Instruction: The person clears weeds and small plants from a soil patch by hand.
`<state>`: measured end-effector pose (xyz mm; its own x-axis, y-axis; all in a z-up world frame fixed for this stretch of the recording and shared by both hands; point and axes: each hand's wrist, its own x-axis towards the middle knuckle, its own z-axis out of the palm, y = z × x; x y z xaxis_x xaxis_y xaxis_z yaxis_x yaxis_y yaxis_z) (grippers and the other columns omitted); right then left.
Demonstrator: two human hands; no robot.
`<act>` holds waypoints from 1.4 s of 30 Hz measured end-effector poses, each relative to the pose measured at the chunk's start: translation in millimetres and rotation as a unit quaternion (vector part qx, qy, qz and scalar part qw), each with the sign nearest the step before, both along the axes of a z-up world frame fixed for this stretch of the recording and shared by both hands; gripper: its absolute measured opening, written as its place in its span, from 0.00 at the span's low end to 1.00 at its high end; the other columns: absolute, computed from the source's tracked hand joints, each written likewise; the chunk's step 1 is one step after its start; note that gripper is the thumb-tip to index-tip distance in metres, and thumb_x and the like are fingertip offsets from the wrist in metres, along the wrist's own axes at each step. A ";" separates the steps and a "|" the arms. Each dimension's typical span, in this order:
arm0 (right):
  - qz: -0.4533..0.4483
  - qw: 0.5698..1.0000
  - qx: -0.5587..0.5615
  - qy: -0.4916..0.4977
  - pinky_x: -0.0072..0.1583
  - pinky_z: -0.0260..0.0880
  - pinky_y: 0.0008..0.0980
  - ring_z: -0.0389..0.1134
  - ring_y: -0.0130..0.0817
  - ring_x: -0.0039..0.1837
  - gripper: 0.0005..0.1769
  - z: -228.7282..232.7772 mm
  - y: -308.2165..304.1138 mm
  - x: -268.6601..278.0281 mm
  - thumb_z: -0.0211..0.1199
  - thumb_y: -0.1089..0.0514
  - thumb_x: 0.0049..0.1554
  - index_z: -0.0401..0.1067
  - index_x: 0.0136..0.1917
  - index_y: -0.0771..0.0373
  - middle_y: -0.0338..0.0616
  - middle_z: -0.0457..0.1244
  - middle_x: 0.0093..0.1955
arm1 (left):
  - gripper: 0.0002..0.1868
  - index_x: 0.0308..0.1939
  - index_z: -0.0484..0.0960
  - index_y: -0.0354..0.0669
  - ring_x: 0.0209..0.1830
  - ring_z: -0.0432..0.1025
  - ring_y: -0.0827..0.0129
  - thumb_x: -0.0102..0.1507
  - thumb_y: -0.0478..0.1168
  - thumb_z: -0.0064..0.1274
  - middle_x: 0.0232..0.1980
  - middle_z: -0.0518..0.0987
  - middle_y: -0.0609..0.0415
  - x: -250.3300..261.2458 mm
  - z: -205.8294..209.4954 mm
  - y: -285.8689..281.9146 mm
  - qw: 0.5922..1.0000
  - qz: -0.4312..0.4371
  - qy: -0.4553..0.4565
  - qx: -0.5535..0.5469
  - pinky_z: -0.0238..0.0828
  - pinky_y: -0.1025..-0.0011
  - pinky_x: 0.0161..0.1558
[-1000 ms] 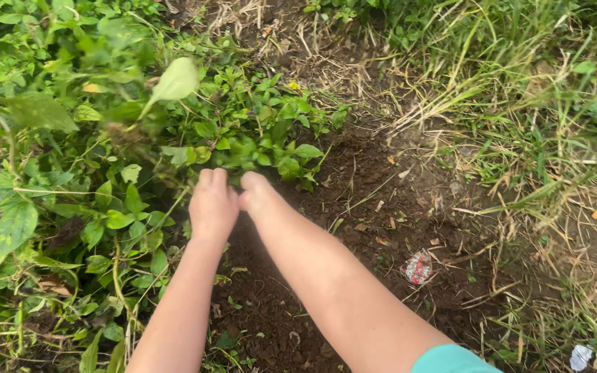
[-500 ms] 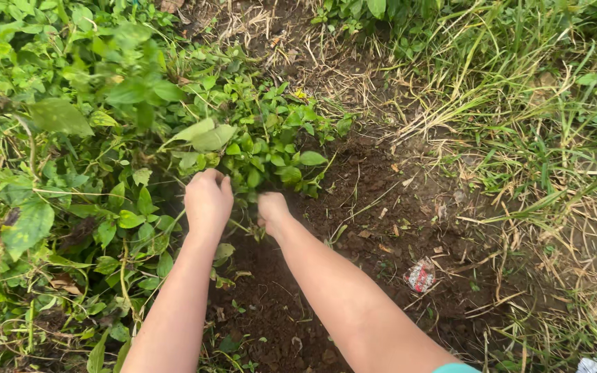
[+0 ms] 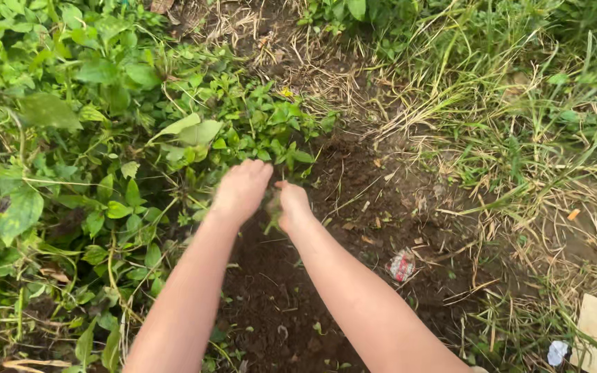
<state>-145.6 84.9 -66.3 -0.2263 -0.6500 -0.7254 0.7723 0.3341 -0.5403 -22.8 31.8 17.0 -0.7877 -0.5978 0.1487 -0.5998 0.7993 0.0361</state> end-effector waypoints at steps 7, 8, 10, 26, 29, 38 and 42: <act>0.068 0.981 -0.065 -0.170 0.49 0.69 0.47 0.64 0.43 0.45 0.13 -71.3 -60.7 21.2 0.48 0.52 0.69 0.61 0.58 0.64 0.48 0.62 0.47 | 0.12 0.49 0.80 0.50 0.56 0.73 0.66 0.62 0.40 0.49 0.50 0.78 0.58 31.2 -38.7 -20.3 0.970 0.173 -0.157 -0.073 0.68 0.55 0.54; 0.080 0.978 -0.050 -0.187 0.51 0.70 0.46 0.66 0.43 0.48 0.14 -77.0 -73.2 28.7 0.47 0.52 0.69 0.63 0.61 0.63 0.48 0.65 0.51 | 0.13 0.50 0.80 0.50 0.57 0.72 0.66 0.62 0.40 0.49 0.51 0.78 0.58 32.7 -38.3 -18.2 0.968 0.177 -0.158 -0.077 0.68 0.54 0.53; 0.093 0.973 -0.030 -0.207 0.54 0.72 0.44 0.69 0.43 0.52 0.17 -85.4 -90.0 42.0 0.46 0.52 0.69 0.66 0.63 0.63 0.48 0.67 0.55 | 0.14 0.51 0.80 0.50 0.58 0.71 0.66 0.61 0.41 0.49 0.52 0.77 0.58 33.6 -36.4 -12.7 0.967 0.181 -0.162 -0.076 0.67 0.54 0.53; 0.188 0.981 -0.005 0.050 0.52 0.69 0.45 0.69 0.43 0.51 0.14 -100.8 -134.4 25.4 0.53 0.56 0.62 0.73 0.56 0.65 0.50 0.68 0.52 | 0.37 0.55 0.85 0.38 0.41 0.81 0.55 0.55 0.65 0.63 0.40 0.87 0.43 57.0 -4.9 -35.9 0.853 0.318 0.137 0.391 0.77 0.59 0.49; 0.232 0.963 0.004 0.138 0.50 0.70 0.45 0.70 0.44 0.50 0.14 -101.0 -136.7 31.5 0.54 0.59 0.60 0.74 0.55 0.66 0.51 0.68 0.51 | 0.46 0.61 0.79 0.31 0.37 0.81 0.59 0.54 0.67 0.62 0.39 0.86 0.42 45.1 -6.0 -26.8 0.777 0.354 0.185 0.486 0.78 0.60 0.42; 0.319 0.811 -0.026 0.489 0.48 0.71 0.42 0.70 0.44 0.46 0.13 -102.3 -90.8 47.8 0.58 0.62 0.56 0.77 0.51 0.69 0.51 0.69 0.46 | 0.45 0.69 0.69 0.34 0.40 0.80 0.60 0.65 0.70 0.43 0.49 0.81 0.41 47.6 -12.8 -25.4 0.686 0.460 0.250 0.506 0.81 0.63 0.37; 0.127 0.957 -0.073 0.249 0.47 0.67 0.40 0.68 0.37 0.45 0.14 -99.8 -82.6 54.8 0.59 0.56 0.61 0.76 0.50 0.71 0.48 0.69 0.44 | 0.37 0.66 0.72 0.35 0.41 0.80 0.60 0.70 0.65 0.39 0.49 0.82 0.41 49.4 -22.2 -34.0 0.672 0.469 0.257 0.512 0.81 0.63 0.37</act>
